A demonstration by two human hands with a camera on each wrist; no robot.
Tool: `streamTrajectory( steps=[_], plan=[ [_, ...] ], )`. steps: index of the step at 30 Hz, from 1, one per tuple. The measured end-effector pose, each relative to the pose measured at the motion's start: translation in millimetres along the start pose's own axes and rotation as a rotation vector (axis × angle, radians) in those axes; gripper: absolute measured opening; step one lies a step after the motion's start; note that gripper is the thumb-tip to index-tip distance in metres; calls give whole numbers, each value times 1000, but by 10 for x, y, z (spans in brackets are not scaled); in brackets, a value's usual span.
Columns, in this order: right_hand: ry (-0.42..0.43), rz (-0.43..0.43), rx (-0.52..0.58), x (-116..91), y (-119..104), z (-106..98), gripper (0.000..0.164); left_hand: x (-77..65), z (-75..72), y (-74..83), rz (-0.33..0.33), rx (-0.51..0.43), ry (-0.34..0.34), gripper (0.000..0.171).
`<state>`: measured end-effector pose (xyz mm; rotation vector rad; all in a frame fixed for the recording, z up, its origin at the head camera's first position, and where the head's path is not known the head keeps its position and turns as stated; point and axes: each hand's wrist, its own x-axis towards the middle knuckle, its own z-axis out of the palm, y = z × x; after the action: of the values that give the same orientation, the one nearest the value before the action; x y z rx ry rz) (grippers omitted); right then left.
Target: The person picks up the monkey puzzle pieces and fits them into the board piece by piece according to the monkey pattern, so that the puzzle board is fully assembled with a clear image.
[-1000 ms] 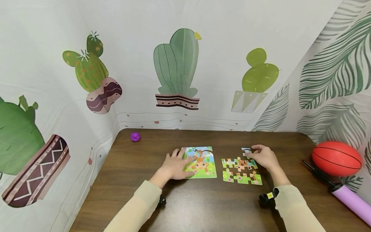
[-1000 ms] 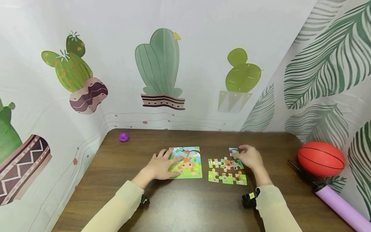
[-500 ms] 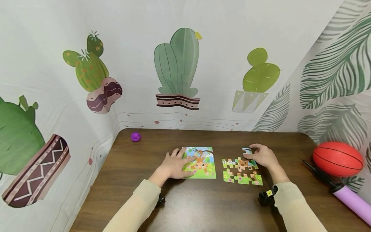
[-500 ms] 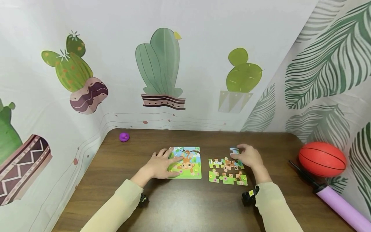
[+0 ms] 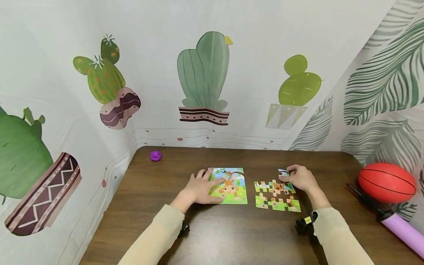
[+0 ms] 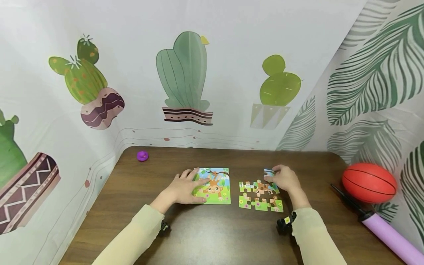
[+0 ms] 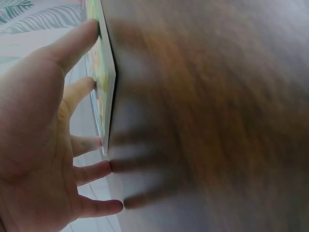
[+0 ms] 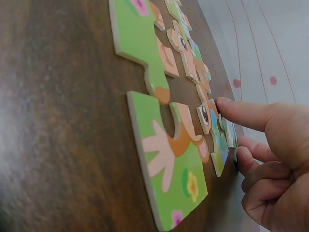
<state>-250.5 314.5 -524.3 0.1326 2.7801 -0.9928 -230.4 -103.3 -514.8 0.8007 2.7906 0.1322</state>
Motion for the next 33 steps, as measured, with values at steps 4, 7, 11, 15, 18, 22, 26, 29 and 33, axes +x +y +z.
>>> streamTrajectory(
  steps=[4, 7, 11, 15, 18, 22, 26, 29, 33],
  plan=[
    [6, 17, -2, 3, -2, 10, 76, 17, 6, 4, 16, -11, 26, 81],
    [16, 30, -13, -3, -7, 11, 77, 43, 19, 22, 24, -13, 39, 82],
    [27, 33, -20, -2, -12, 12, 74, 95, 40, 61, 28, 4, 50, 85],
    [43, 17, -20, 6, -5, 25, 70, 141, 50, 108, 23, 21, 56, 88],
    [60, 2, -13, 7, 8, 41, 68, 149, 24, 146, 12, 32, 48, 89],
    [87, -31, 1, -7, 25, 56, 66, 156, 6, 176, 1, 46, 35, 90],
    [113, -59, 7, -27, 32, 63, 62, 180, 33, 176, -3, 54, 30, 92],
    [140, -81, 8, -43, 42, 61, 54, 189, 40, 177, -3, 55, 26, 92],
    [177, -107, 21, -59, 57, 55, 38, 191, 42, 179, -8, 53, 19, 92]
  ],
)
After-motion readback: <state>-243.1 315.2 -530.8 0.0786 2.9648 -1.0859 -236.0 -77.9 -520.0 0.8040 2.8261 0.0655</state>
